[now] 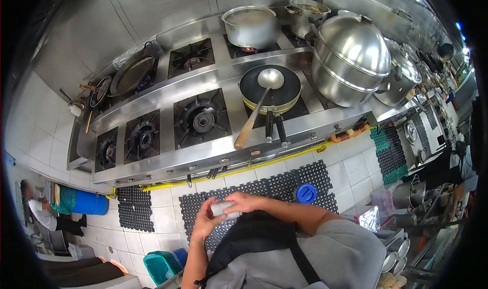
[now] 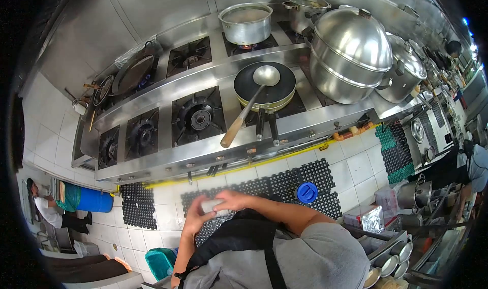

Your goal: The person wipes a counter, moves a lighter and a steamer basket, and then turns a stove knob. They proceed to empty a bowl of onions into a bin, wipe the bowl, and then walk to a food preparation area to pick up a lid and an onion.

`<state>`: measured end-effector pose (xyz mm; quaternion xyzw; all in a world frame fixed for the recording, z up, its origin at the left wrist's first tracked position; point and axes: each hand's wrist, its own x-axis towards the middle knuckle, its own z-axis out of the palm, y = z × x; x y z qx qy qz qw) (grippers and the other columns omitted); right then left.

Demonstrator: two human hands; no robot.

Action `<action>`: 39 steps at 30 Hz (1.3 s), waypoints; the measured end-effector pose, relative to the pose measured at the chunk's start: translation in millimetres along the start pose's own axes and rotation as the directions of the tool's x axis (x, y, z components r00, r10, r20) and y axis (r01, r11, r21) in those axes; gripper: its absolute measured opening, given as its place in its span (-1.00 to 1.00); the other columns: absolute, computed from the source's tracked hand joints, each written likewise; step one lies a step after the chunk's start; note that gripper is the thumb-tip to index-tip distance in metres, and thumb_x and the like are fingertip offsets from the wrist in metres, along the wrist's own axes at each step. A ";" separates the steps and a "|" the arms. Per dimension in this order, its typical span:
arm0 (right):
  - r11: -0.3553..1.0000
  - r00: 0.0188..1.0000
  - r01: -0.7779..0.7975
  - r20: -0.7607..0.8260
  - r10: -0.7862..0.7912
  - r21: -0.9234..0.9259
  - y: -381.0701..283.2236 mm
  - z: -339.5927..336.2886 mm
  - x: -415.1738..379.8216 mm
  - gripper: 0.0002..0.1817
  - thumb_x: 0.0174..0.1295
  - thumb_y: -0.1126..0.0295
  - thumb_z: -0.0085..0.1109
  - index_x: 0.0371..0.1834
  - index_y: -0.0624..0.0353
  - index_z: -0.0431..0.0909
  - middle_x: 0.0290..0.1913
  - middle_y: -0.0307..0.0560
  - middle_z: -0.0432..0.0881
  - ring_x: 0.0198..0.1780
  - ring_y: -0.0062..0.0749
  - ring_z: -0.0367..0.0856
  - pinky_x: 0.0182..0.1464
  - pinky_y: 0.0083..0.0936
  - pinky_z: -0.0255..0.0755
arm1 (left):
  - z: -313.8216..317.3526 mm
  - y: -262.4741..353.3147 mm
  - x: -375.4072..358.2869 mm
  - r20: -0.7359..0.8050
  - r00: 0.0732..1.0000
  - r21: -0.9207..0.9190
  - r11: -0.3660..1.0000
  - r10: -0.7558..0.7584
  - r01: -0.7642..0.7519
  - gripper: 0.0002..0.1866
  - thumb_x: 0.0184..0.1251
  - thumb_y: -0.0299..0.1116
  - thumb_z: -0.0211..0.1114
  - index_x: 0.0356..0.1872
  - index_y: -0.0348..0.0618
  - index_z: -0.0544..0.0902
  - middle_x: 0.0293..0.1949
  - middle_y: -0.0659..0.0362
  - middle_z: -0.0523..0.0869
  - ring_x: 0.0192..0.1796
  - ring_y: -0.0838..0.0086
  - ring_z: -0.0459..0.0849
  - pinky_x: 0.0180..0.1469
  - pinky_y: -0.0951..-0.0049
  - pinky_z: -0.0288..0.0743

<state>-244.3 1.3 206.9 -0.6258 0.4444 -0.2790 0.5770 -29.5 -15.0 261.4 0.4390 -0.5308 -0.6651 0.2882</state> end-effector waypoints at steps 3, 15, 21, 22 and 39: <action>0.997 1.000 -0.004 -0.012 0.005 0.077 9.1 -10.8 -1.7 -0.59 0.22 0.12 0.36 -0.14 0.29 0.63 -0.33 -0.14 0.67 -0.24 -0.57 0.57 -0.19 -0.48 0.47 | 3.7 -3.5 14.5 0.120 0.973 0.227 0.960 -0.197 0.166 -0.49 0.14 -0.58 0.48 0.14 -0.35 0.54 -0.05 0.10 0.71 -0.07 0.43 0.69 0.01 0.43 0.60; 0.932 0.988 -0.151 0.012 0.156 0.331 35.2 -56.4 2.2 -0.57 0.34 0.14 0.27 0.08 0.26 0.58 -0.24 -0.17 0.67 -0.26 -0.55 0.62 -0.25 -0.55 0.54 | 19.6 -17.8 59.3 0.094 0.951 -0.082 0.949 -0.296 0.303 -0.70 0.27 -0.48 0.40 -0.03 -0.43 0.62 -0.14 0.01 0.76 -0.20 0.38 0.75 -0.15 0.42 0.68; 0.799 0.930 -0.358 0.108 0.351 0.483 47.8 -61.5 29.1 -0.60 0.40 0.11 0.18 0.02 0.25 0.56 -0.17 -0.08 0.68 -0.27 -0.50 0.66 -0.23 -0.51 0.62 | -31.6 -28.0 93.6 -0.141 0.924 -0.303 0.904 -0.355 0.301 -0.66 0.32 -0.43 0.36 0.05 -0.35 0.58 -0.15 0.06 0.74 -0.30 0.38 0.73 -0.27 0.48 0.64; 0.778 0.916 -0.370 0.058 0.397 0.509 57.0 -60.5 31.2 -0.61 0.40 0.10 0.17 0.01 0.24 0.56 -0.19 -0.08 0.69 -0.28 -0.48 0.66 -0.24 -0.52 0.62 | -48.8 -29.0 103.9 -0.178 0.920 -0.374 0.889 -0.350 0.266 -0.65 0.32 -0.42 0.36 0.07 -0.34 0.57 -0.14 0.06 0.73 -0.31 0.38 0.73 -0.28 0.48 0.64; 0.623 0.649 -0.279 -0.335 0.683 0.730 59.5 -30.1 105.6 -0.70 0.40 0.17 0.16 -0.06 0.20 0.56 -0.26 -0.11 0.70 -0.33 -0.47 0.65 -0.28 -0.52 0.59 | -216.6 -3.9 278.8 -0.634 0.718 0.701 0.608 0.289 0.374 -0.26 0.30 0.15 0.26 0.26 -0.30 0.46 0.36 -0.19 0.31 0.39 -0.07 0.26 0.39 -0.08 0.11</action>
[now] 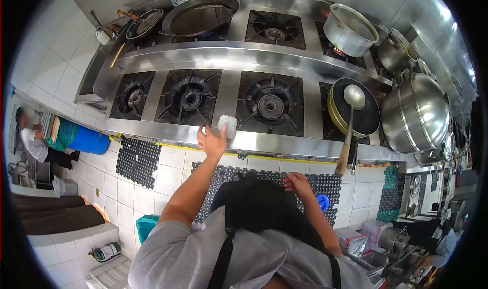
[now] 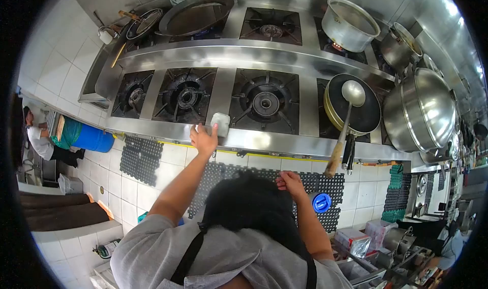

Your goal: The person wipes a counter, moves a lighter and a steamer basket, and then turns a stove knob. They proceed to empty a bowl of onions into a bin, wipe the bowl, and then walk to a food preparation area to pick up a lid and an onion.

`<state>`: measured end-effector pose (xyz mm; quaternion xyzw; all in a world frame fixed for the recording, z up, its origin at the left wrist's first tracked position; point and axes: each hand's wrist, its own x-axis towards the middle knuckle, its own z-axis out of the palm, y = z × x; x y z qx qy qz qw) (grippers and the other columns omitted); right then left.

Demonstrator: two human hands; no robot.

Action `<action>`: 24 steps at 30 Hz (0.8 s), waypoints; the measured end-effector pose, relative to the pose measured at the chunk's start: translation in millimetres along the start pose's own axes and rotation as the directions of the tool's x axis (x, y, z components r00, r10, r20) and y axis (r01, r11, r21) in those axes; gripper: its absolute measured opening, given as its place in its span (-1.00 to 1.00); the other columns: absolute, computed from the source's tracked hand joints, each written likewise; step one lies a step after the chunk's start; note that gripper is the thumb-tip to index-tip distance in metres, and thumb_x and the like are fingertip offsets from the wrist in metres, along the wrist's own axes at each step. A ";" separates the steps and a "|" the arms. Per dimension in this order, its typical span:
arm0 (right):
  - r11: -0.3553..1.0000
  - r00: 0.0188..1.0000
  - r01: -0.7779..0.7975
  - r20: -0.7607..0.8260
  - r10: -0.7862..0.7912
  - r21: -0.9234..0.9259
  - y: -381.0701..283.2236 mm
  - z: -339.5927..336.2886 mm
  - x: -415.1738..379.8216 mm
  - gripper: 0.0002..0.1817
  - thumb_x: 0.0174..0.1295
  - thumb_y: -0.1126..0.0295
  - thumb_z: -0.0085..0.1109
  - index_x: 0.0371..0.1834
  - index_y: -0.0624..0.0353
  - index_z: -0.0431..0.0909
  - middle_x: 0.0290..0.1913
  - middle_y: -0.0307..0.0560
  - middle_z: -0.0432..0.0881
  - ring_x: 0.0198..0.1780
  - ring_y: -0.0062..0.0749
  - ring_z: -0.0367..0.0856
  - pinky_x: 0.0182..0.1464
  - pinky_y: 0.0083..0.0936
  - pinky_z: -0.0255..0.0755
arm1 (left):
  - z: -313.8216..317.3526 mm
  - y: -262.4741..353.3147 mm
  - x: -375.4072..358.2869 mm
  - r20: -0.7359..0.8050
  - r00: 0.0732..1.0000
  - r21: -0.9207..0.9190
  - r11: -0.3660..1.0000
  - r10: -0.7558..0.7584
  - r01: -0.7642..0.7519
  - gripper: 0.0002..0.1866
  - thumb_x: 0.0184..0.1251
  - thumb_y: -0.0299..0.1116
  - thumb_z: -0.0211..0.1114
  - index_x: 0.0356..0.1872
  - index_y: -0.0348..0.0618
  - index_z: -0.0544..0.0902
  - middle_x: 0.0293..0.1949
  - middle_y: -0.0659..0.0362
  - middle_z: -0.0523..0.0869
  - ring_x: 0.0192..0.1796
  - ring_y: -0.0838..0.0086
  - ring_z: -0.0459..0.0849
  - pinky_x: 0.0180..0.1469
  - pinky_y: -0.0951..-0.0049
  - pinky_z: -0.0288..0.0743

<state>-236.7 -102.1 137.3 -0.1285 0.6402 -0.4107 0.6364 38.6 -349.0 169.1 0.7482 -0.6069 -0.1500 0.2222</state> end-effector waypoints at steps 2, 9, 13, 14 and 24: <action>0.998 0.999 0.001 -0.047 0.002 0.067 12.2 6.7 -3.3 -0.70 0.40 0.17 0.16 -0.06 0.20 0.56 -0.27 -0.11 0.70 -0.33 -0.47 0.65 -0.28 -0.52 0.59 | -13.9 -5.4 7.6 -0.152 0.904 -0.012 0.914 0.399 -0.405 -0.30 0.33 0.02 0.24 0.34 -0.28 0.39 0.45 -0.18 0.21 0.46 -0.06 0.18 0.46 -0.05 -0.01; 0.984 0.974 -0.047 -0.210 0.083 0.173 53.2 19.6 -5.1 -0.68 0.39 0.17 0.17 -0.02 0.22 0.55 -0.22 -0.07 0.70 -0.30 -0.42 0.67 -0.26 -0.51 0.59 | 19.1 -10.1 39.6 0.278 0.546 -0.059 0.581 0.790 -0.812 -0.23 0.36 0.05 0.18 0.47 -0.18 0.25 0.54 -0.07 0.13 0.57 0.04 0.06 0.52 -0.10 -0.06; 0.994 0.962 -0.096 -0.253 0.107 0.058 33.8 3.8 -10.3 -0.67 0.38 0.13 0.18 -0.05 0.18 0.56 -0.27 -0.11 0.68 -0.31 -0.42 0.66 -0.24 -0.49 0.59 | 25.7 -5.8 32.6 0.279 0.587 0.056 0.597 0.760 -0.800 -0.19 0.35 0.11 0.16 0.50 -0.13 0.22 0.53 -0.08 0.17 0.56 -0.02 0.06 0.54 -0.10 -0.13; 0.992 0.952 -0.119 -0.280 0.123 0.031 34.1 -2.7 -11.1 -0.67 0.37 0.13 0.19 -0.05 0.18 0.57 -0.27 -0.13 0.67 -0.32 -0.43 0.65 -0.27 -0.48 0.60 | 28.1 -5.5 32.8 0.292 0.566 0.034 0.583 0.771 -0.812 -0.19 0.35 0.11 0.16 0.50 -0.13 0.22 0.53 -0.08 0.17 0.56 -0.02 0.06 0.54 -0.10 -0.13; 0.984 0.846 -0.131 -0.504 0.174 0.120 95.8 -117.2 -10.1 -0.69 0.32 0.15 0.18 -0.21 0.21 0.59 -0.48 -0.11 0.64 -0.58 -0.44 0.56 -0.54 -0.42 0.53 | 35.5 -8.2 32.3 0.155 0.760 -0.253 0.769 0.632 -0.588 -0.23 0.36 -0.05 0.25 0.48 -0.25 0.24 0.46 -0.14 0.29 0.55 0.02 0.15 0.53 -0.02 -0.10</action>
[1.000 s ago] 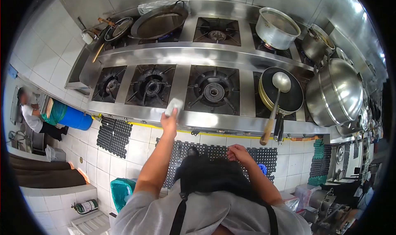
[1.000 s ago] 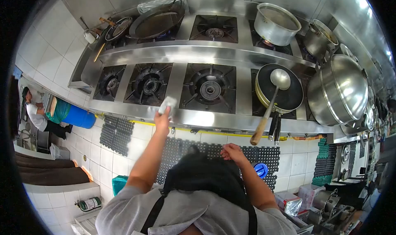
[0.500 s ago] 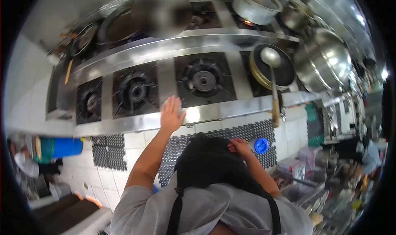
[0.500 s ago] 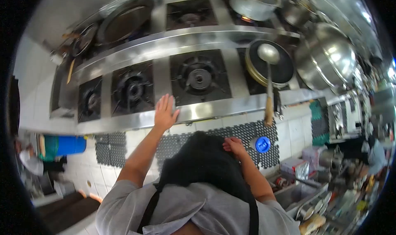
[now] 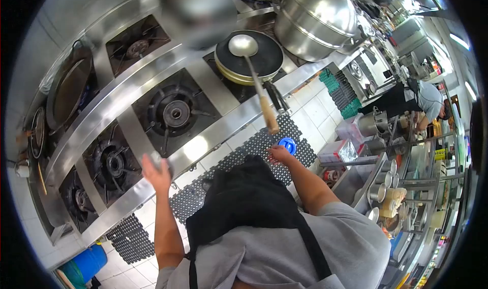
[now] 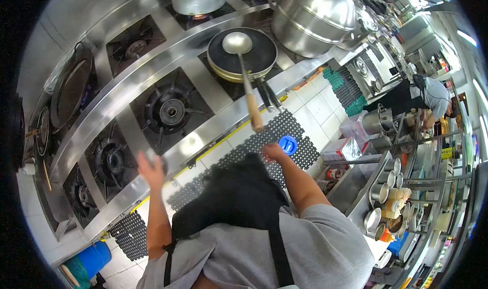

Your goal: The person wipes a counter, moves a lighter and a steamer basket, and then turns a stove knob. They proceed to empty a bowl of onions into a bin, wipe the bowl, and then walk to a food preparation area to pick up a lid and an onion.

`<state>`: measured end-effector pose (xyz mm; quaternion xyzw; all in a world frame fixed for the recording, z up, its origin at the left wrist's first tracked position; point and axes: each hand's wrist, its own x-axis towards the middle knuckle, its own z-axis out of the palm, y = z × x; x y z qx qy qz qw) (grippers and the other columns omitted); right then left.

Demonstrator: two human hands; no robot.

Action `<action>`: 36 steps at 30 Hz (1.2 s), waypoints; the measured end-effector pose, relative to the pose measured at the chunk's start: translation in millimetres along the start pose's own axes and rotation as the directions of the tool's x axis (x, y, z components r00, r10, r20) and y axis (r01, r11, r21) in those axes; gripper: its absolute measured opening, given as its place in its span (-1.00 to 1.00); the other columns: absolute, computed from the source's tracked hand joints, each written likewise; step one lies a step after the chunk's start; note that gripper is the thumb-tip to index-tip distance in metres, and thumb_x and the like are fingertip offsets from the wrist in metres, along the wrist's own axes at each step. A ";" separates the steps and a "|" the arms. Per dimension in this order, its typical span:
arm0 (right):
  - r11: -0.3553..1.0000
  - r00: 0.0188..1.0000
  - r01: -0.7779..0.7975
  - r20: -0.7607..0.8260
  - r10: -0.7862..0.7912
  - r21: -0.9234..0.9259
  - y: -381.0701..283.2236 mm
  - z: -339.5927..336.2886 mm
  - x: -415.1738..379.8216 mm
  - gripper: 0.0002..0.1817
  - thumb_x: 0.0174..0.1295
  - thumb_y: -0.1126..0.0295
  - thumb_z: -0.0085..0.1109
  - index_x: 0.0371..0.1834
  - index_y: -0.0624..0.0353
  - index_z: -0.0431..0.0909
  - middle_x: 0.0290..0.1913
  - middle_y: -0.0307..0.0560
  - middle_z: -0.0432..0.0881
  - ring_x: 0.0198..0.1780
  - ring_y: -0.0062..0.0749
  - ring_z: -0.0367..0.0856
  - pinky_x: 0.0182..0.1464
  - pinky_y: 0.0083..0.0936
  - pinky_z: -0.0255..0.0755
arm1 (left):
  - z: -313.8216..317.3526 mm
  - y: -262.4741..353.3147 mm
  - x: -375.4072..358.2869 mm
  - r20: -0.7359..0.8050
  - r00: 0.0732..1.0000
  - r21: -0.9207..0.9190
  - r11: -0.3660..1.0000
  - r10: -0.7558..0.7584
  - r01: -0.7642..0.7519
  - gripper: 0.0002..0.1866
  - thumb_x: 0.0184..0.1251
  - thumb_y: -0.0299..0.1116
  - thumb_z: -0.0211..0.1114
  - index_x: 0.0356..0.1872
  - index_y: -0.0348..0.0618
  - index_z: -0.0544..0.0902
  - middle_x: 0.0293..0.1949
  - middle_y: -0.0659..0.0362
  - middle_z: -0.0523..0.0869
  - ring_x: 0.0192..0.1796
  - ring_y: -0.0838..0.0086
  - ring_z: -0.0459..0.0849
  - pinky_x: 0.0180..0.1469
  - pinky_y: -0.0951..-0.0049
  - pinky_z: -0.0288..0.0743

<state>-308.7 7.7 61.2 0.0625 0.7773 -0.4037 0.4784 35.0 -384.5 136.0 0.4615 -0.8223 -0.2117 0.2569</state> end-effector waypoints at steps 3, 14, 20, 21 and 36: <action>0.999 0.998 -0.022 -0.067 0.019 -0.038 -13.1 -30.9 16.0 -0.69 0.32 0.16 0.16 -0.24 0.25 0.59 -0.48 -0.09 0.64 -0.58 -0.42 0.58 -0.54 -0.41 0.54 | -10.6 -3.0 -12.5 -0.394 0.907 -0.139 0.985 -0.150 0.102 -0.42 0.34 -0.19 0.34 0.20 -0.48 0.47 0.17 -0.26 0.55 0.23 -0.05 0.49 0.33 0.10 0.29; 0.942 0.979 0.153 -0.177 -0.103 0.299 -80.5 -165.8 175.8 -0.53 0.35 0.08 0.12 0.07 0.27 0.43 -0.36 0.09 0.62 -0.50 -0.26 0.65 -0.58 -0.28 0.55 | 10.7 -63.1 -343.3 -0.056 0.884 0.556 0.721 -0.463 0.413 -0.48 0.40 0.05 0.15 0.09 -0.23 0.53 -0.01 -0.08 0.63 -0.07 0.06 0.60 -0.06 0.01 0.44; 0.874 0.811 0.349 -0.357 -0.462 -0.339 -128.7 -211.7 217.2 0.09 -0.06 0.09 0.50 0.42 0.40 0.03 0.22 0.49 0.48 0.28 0.21 0.48 0.33 -0.29 0.34 | 60.1 74.4 -402.6 0.719 0.617 0.539 0.817 -0.320 -0.205 -0.71 0.46 -0.03 0.07 -0.16 0.03 0.61 -0.28 0.11 0.75 -0.47 0.27 0.69 -0.51 0.23 0.51; 0.820 0.756 0.437 -0.344 -0.557 -0.369 -129.0 -213.0 229.7 0.03 -0.06 0.10 0.50 0.38 0.43 0.12 0.21 0.44 0.51 0.25 0.22 0.51 0.30 -0.25 0.38 | 5.3 104.2 -464.4 0.703 0.622 0.556 0.812 -0.344 -0.179 -0.71 0.46 -0.03 0.07 -0.16 0.03 0.61 -0.28 0.11 0.75 -0.47 0.27 0.69 -0.51 0.23 0.51; 0.777 0.829 0.558 0.156 -0.537 -0.291 -33.2 -96.7 281.8 -0.18 0.09 0.34 0.32 0.28 0.06 -0.09 -0.41 0.00 0.57 -0.49 -0.19 0.64 -0.55 -0.26 0.58 | 105.9 173.5 -391.5 0.304 0.670 -0.208 0.639 -0.677 0.741 -0.78 0.38 -0.20 0.27 -0.22 -0.16 0.59 -0.48 0.24 0.66 -0.50 0.51 0.66 -0.55 0.49 0.44</action>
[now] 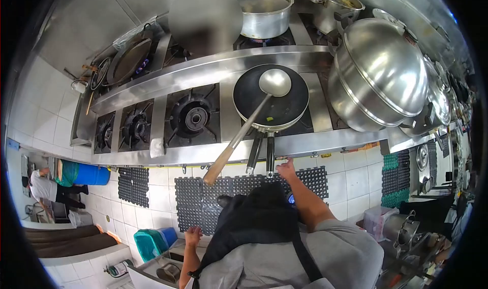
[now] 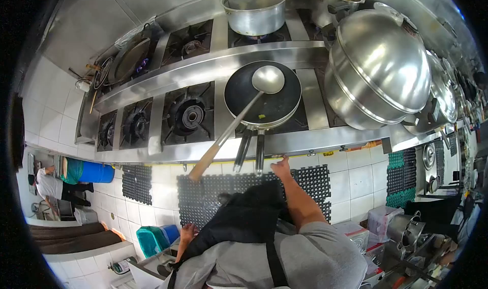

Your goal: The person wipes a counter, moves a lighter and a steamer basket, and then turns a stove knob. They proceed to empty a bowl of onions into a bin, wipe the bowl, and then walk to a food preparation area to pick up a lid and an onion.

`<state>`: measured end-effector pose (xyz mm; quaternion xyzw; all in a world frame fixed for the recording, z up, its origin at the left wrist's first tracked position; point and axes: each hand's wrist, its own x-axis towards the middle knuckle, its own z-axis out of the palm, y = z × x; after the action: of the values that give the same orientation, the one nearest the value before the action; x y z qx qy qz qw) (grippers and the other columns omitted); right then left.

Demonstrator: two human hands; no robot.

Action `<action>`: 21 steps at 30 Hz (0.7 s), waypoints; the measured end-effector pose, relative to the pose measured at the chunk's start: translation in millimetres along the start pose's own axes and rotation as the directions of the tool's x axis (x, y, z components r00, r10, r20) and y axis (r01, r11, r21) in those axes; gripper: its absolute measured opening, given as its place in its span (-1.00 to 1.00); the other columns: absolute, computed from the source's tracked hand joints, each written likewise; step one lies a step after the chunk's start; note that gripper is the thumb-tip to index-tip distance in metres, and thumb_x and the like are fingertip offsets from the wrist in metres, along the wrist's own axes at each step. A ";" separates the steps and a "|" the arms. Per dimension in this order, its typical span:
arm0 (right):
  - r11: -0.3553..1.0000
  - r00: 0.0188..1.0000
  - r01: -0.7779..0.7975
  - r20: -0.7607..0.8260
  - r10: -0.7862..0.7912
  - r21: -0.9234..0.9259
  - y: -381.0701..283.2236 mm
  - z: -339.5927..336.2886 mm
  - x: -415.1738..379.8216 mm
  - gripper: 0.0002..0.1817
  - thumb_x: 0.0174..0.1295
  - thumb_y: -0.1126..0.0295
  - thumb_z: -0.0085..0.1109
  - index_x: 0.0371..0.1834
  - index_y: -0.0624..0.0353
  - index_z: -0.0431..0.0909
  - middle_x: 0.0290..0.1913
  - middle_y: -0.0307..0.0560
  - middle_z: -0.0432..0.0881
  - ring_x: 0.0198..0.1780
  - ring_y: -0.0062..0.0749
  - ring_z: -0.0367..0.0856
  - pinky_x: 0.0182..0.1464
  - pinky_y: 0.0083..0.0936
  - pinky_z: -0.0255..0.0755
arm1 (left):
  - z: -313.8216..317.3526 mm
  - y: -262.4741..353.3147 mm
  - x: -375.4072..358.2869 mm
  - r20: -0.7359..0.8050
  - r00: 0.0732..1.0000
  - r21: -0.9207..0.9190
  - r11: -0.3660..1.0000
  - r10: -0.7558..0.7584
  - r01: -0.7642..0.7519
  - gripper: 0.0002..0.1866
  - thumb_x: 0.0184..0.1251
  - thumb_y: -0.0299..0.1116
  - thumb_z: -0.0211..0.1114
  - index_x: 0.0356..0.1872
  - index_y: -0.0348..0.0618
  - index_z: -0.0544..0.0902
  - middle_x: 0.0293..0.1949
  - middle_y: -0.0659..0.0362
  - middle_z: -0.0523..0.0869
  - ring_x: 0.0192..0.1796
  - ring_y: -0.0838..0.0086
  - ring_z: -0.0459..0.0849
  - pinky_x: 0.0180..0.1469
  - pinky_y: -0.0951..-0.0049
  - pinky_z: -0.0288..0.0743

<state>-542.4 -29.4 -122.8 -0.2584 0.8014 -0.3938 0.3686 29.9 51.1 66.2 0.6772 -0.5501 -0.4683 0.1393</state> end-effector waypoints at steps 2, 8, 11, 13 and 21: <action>0.951 0.979 -0.164 0.157 0.126 0.260 -73.9 -23.4 -24.2 -0.32 0.10 0.24 0.40 0.21 0.07 0.19 -0.41 -0.06 0.62 -0.59 -0.36 0.60 -0.63 -0.43 0.53 | 1.0 -7.8 -7.6 0.023 0.983 0.161 0.969 0.185 -0.186 -0.74 0.38 -0.17 0.27 -0.22 -0.19 0.59 -0.45 0.21 0.69 -0.50 0.48 0.68 -0.57 0.48 0.44; 0.993 0.991 -0.117 -0.058 0.118 0.034 -67.6 -13.6 3.2 -0.66 0.12 0.11 0.44 -0.25 0.12 0.64 -0.45 -0.21 0.69 -0.59 -0.52 0.63 -0.65 -0.55 0.48 | 9.4 25.9 -43.7 -0.003 0.912 -0.088 0.908 -0.411 0.409 -0.69 0.35 -0.16 0.28 -0.19 -0.26 0.60 -0.45 0.14 0.71 -0.56 0.45 0.66 -0.59 0.47 0.43; 0.998 0.995 -0.052 -0.082 0.054 0.025 -66.3 -12.1 7.7 -0.65 0.11 0.12 0.45 -0.20 0.12 0.64 -0.42 -0.20 0.70 -0.59 -0.52 0.63 -0.65 -0.56 0.47 | 13.0 23.6 -55.7 -0.005 0.909 -0.127 0.902 -0.417 0.413 -0.68 0.36 -0.16 0.26 -0.17 -0.27 0.61 -0.46 0.14 0.71 -0.56 0.45 0.65 -0.59 0.47 0.43; 0.997 0.997 -0.048 -0.060 0.051 0.055 -82.3 -22.4 -4.7 -0.65 0.11 0.12 0.45 -0.19 0.11 0.64 -0.41 -0.20 0.71 -0.60 -0.52 0.62 -0.66 -0.56 0.46 | 15.3 22.3 -60.0 -0.006 0.917 -0.168 0.905 -0.398 0.392 -0.68 0.37 -0.16 0.25 -0.16 -0.28 0.62 -0.46 0.14 0.71 -0.56 0.45 0.65 -0.59 0.47 0.43; 0.961 0.963 -0.243 0.155 0.222 0.131 -109.2 -40.8 -15.0 -0.63 0.10 0.07 0.40 -0.30 0.12 0.55 -0.60 -0.20 0.63 -0.71 -0.47 0.56 -0.66 -0.52 0.44 | 18.5 21.7 -49.1 0.006 0.880 -0.164 0.868 -0.474 0.469 -0.61 0.38 -0.16 0.26 0.02 -0.29 0.59 -0.40 0.16 0.72 -0.49 0.49 0.67 -0.55 0.50 0.44</action>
<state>-552.3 -61.7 -10.3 -0.1611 0.7670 -0.3872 0.4856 4.1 92.4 95.4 0.7855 -0.3260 -0.5192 0.0844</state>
